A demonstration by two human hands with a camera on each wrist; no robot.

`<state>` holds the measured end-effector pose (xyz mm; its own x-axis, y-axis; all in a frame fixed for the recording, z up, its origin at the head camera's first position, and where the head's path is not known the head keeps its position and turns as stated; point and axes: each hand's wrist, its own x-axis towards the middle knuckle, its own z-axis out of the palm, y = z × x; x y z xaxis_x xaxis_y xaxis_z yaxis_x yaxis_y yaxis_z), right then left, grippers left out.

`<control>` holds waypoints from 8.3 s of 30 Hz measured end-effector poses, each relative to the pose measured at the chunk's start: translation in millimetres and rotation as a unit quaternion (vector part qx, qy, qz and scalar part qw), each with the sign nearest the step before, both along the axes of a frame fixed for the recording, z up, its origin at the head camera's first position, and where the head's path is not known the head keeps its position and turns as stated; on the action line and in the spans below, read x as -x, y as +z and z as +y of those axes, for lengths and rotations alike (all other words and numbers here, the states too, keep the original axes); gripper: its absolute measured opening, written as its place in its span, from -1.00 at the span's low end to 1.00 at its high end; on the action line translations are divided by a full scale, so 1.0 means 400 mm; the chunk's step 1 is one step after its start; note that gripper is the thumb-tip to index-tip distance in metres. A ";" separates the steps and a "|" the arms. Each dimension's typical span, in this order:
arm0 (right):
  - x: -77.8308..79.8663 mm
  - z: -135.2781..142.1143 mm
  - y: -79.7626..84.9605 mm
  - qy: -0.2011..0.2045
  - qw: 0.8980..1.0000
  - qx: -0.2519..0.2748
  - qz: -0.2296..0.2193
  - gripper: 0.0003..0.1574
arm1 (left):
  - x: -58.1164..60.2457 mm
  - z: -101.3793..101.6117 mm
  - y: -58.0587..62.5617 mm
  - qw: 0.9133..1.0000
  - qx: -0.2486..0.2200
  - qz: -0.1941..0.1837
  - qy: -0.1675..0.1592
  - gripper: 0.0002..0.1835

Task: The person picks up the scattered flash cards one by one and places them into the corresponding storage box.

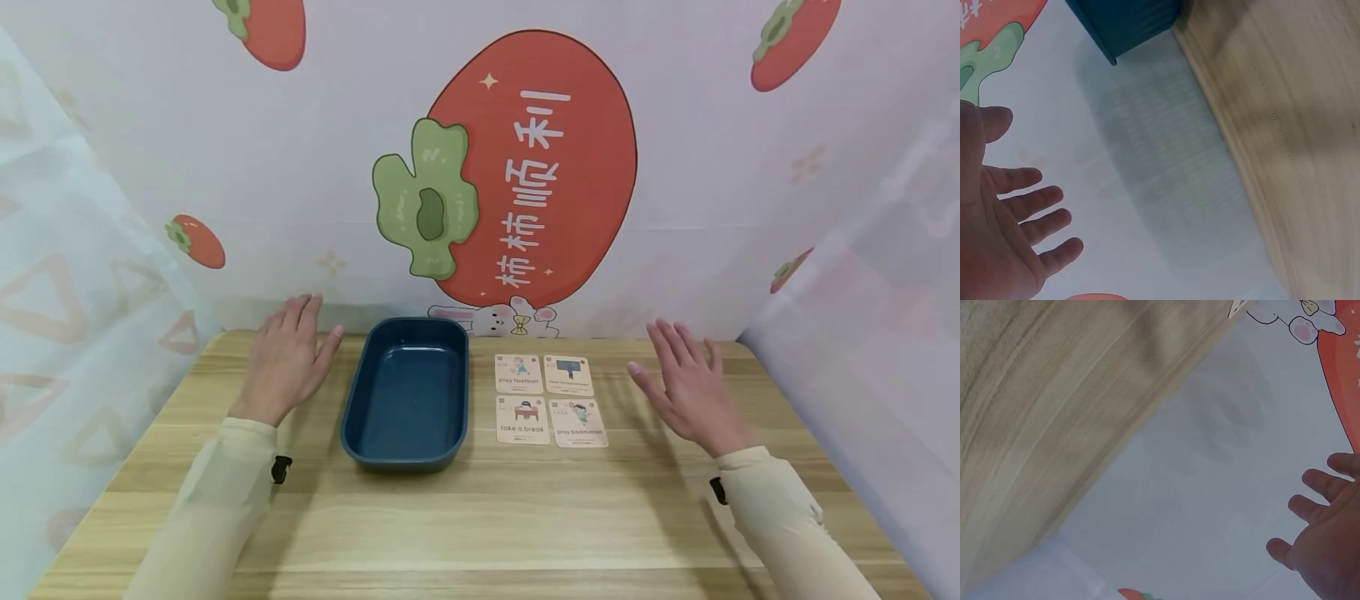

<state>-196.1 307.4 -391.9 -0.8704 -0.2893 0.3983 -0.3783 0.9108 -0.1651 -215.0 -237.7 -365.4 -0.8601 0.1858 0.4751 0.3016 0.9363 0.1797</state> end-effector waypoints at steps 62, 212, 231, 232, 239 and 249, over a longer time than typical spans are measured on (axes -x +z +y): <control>-0.059 -0.063 -0.083 0.041 0.981 0.034 -0.188 -0.21 | -0.005 0.053 -0.126 0.980 -0.106 -0.165 -0.029 -0.67; 0.010 -0.049 -0.050 0.103 0.927 0.193 -0.306 -0.91 | -0.001 0.058 -0.133 0.981 -0.102 -0.165 -0.028 -0.68; 0.002 -0.058 -0.045 0.103 0.926 0.220 -0.287 -0.90 | -0.004 0.059 -0.131 0.978 -0.107 -0.175 -0.025 -0.69; 0.001 -0.060 -0.043 0.103 0.925 0.225 -0.287 -0.90 | -0.005 0.059 -0.130 0.978 -0.107 -0.175 -0.025 -0.69; -0.006 -0.075 -0.031 0.084 0.919 0.253 -0.289 -0.85 | -0.004 0.062 -0.128 0.978 -0.107 -0.176 -0.024 -0.69; -0.009 -0.114 -0.020 0.085 0.901 0.294 -0.306 -0.83 | -0.003 0.061 -0.129 0.978 -0.107 -0.178 -0.025 -0.68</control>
<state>-192.5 261.9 -400.1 -0.9425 -0.3339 -0.0144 -0.1769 0.5350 -0.8261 -213.6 -213.2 -417.2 -0.9703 0.1612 0.1803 0.2290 0.8517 0.4713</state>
